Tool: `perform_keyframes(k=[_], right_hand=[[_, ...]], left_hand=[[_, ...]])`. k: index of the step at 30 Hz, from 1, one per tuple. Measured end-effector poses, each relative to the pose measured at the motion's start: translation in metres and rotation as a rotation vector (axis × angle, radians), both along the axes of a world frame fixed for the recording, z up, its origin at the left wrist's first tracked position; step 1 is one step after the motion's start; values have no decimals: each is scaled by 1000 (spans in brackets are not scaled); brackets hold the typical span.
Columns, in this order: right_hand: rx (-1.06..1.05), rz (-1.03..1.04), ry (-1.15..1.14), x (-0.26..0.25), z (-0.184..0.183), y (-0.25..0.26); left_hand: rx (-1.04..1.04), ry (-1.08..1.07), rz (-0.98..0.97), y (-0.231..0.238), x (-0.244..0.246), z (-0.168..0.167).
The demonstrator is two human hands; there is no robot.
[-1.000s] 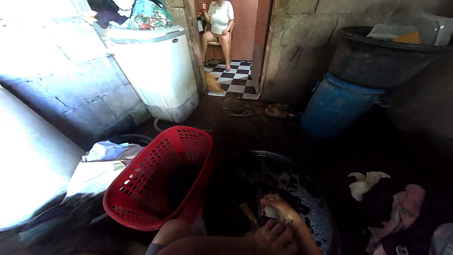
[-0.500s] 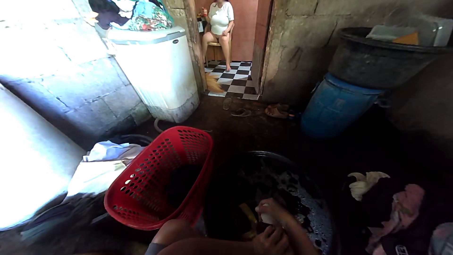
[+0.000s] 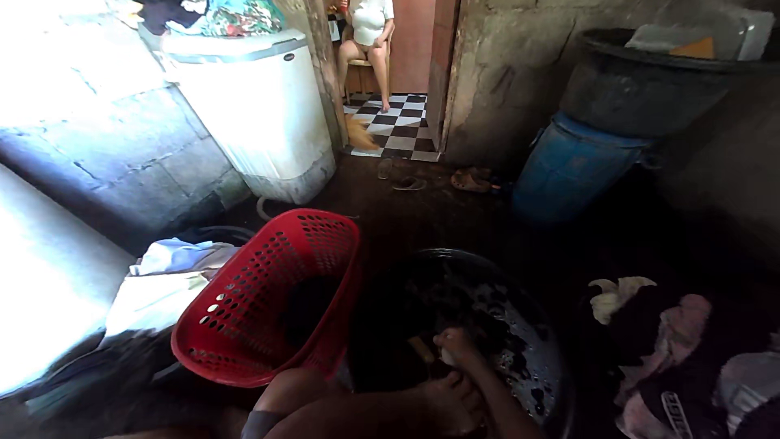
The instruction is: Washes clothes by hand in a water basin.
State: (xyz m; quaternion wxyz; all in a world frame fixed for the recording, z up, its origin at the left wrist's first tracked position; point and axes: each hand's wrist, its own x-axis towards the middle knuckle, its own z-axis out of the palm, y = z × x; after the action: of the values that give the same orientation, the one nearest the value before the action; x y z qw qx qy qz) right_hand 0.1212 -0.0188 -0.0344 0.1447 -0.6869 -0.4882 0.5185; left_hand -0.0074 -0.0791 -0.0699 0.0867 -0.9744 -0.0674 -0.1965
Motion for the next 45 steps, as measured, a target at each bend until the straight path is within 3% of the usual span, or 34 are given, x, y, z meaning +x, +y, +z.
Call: perform_keyframes(k=[2, 3, 5, 7, 9, 11, 14, 17, 19, 22, 27, 39, 42, 45], right_hand=[[24, -139, 156, 15, 9, 6], [75, -233, 320, 23, 8, 6], [114, -399, 825, 30, 10, 1], [147, -364, 1188, 35, 5, 1], [190, -378, 1284, 31, -2, 0], [202, -415, 1308, 24, -6, 2], [170, -393, 1440, 17, -10, 4], [135, -346, 1469, 17, 2, 0], [156, -277, 1264, 22, 17, -6], [194, -37, 918, 33, 22, -6], [125, 39, 502, 23, 29, -4], [49, -44, 32, -14, -4, -9], [28, -134, 53, -12, -15, -7], [56, -321, 347, -1, -7, -1]], left_hand=[[-55, -179, 77, 17, 10, 12], [-179, -290, 138, 25, 15, 24], [-616, -470, 346, 41, 23, 63], [-1130, -614, 563, 71, 19, 98], [-1519, -893, 713, 99, 11, 112], [-1635, -1079, 830, 111, 4, 117], [-1299, -968, 748, 95, 2, 111], [-623, -843, 533, 52, 12, 96], [-254, -822, 402, 28, 19, 81], [-16, -693, 278, 5, 17, 60], [91, -418, 177, -2, 5, 31], [89, -67, -12, -3, -7, -23], [-50, 85, -64, 3, -5, -12], [-216, 6, 5, 23, -4, 19]])
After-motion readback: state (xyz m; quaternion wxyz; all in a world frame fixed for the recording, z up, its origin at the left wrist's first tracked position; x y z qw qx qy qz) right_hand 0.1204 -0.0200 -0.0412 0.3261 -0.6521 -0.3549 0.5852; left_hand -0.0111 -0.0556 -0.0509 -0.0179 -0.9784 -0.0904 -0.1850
